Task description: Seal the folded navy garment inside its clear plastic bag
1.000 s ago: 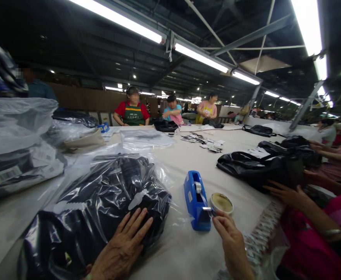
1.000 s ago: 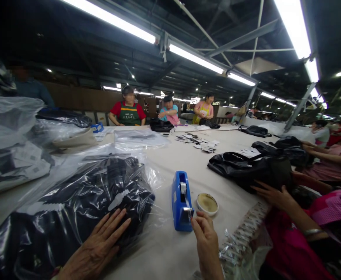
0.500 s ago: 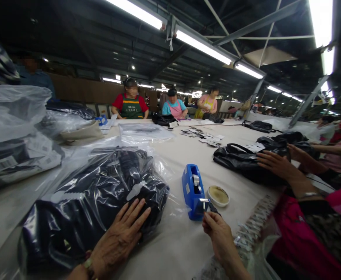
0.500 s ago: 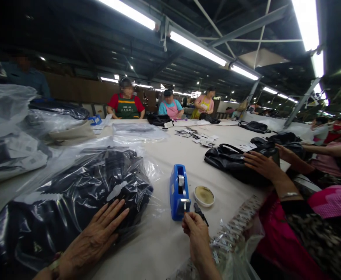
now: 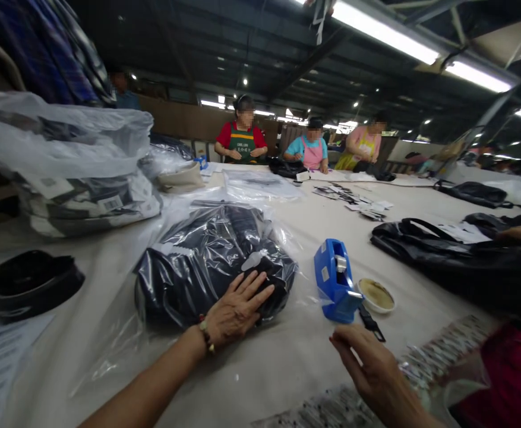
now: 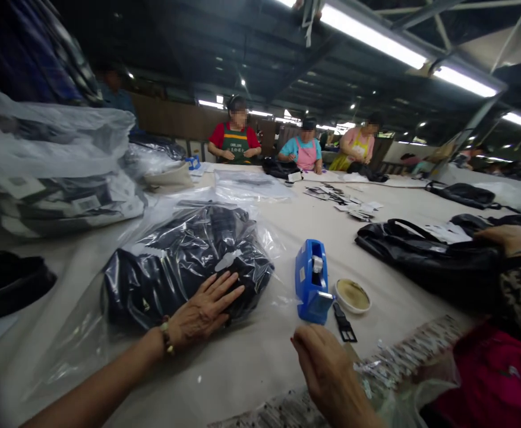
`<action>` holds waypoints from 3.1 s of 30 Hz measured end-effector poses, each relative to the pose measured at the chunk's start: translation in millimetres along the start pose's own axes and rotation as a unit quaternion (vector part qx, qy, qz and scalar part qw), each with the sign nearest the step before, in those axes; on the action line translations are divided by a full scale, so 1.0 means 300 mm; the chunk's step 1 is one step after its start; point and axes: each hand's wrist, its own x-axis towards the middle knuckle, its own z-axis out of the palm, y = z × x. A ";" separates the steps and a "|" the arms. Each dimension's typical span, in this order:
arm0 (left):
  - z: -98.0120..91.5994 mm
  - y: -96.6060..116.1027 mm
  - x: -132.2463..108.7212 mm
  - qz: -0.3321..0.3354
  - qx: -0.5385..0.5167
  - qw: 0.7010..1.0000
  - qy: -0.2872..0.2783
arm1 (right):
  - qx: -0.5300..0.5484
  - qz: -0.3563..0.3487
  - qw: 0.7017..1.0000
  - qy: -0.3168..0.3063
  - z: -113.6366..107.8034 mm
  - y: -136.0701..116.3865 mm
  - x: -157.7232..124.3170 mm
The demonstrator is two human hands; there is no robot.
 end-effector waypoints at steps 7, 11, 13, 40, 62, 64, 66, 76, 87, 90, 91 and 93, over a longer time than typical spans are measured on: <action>-0.019 0.008 0.005 -0.020 -0.068 0.997 -0.020 | -0.118 -0.153 0.969 -0.157 0.076 -0.133 0.200; -0.015 0.008 0.004 -0.019 -0.086 0.996 -0.006 | -0.189 -0.195 0.946 -0.175 0.134 -0.123 0.263; -0.005 0.007 0.002 -0.017 -0.092 0.996 0.007 | -0.212 -0.215 0.938 -0.169 0.156 -0.117 0.285; 0.001 0.008 0.008 -0.043 -0.140 0.989 -0.017 | -0.304 -0.104 0.946 0.043 0.176 -0.064 0.308; -0.154 -0.020 -0.252 -0.028 -0.015 0.998 0.052 | -0.224 -0.215 0.950 0.018 0.370 -0.058 0.094; -0.177 -0.025 -0.363 -0.032 0.033 0.996 0.071 | -0.216 -0.211 0.953 0.024 0.374 -0.058 0.093; -0.183 -0.034 -0.449 -0.036 0.079 0.993 0.083 | -0.211 -0.211 0.954 0.032 0.378 -0.058 0.092; -0.144 -0.068 -0.513 -0.101 0.124 0.975 0.154 | -0.210 -0.209 0.955 0.028 0.382 -0.047 0.091; -0.166 -0.119 -0.490 -0.152 0.130 0.970 0.141 | -0.206 -0.218 0.953 0.034 0.382 -0.048 0.094; -0.157 -0.128 -0.479 -0.168 0.140 0.966 0.139 | -0.209 -0.221 0.952 0.029 0.382 -0.044 0.093; -0.154 -0.132 -0.476 -0.173 0.142 0.965 0.138 | -0.209 -0.222 0.952 0.030 0.382 -0.043 0.094; -0.151 -0.136 -0.471 -0.182 0.145 0.963 0.138 | -0.203 -0.223 0.953 0.031 0.381 -0.042 0.096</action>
